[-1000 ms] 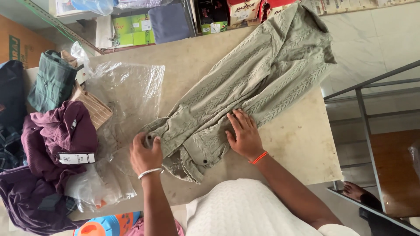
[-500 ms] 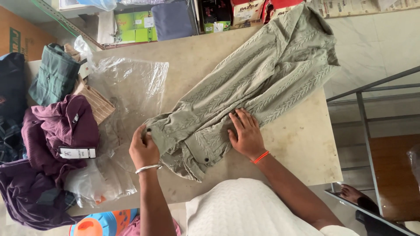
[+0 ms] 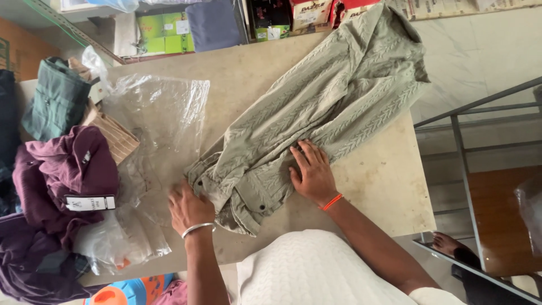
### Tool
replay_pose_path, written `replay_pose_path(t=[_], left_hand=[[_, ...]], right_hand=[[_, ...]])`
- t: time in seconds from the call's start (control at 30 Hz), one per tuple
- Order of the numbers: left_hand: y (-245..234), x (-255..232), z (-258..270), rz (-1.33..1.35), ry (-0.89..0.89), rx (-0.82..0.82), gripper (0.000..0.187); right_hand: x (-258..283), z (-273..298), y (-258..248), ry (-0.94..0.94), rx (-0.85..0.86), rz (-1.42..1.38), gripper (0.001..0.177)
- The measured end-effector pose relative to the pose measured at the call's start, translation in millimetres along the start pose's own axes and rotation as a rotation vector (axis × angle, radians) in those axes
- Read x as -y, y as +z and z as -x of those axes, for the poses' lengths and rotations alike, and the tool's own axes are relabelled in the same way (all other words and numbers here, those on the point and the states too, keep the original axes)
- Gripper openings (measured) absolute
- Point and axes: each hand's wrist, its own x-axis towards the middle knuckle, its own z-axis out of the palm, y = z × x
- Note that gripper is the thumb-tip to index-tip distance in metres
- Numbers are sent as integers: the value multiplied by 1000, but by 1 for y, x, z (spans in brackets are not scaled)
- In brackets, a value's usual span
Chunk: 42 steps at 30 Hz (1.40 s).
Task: The person is folding a green shirt on a table in a warehouse or store environment.
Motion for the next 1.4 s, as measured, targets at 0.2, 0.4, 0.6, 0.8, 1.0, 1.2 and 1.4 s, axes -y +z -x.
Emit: replay_pose_path(t=[0.2,0.4,0.6,0.8,1.0,1.2,1.4], left_hand=[[48,4,-38,2,593,-542,72],[82,3,-57,-34,668,-464,75],[55,6,-34,-85,565,-433,67],[45,36,-37,81,625,-261,82],[10,36,-26,-95,704,-127,66],[-9,39,-34,35,527,217,67],[-2,55,-53,81,529,351,79]], right_hand=[[-3,-10,4,27,-108,-135,55],[-9,-33,15,292,-56,91,73],[-16,-43,21,296,86,304,70],[-27,-55,12,187,177,255,72],[-23,-41,0,77,143,251,75],[35,32,-15,-225,143,-101,74],[52,51,-12,-431,507,-263,85]])
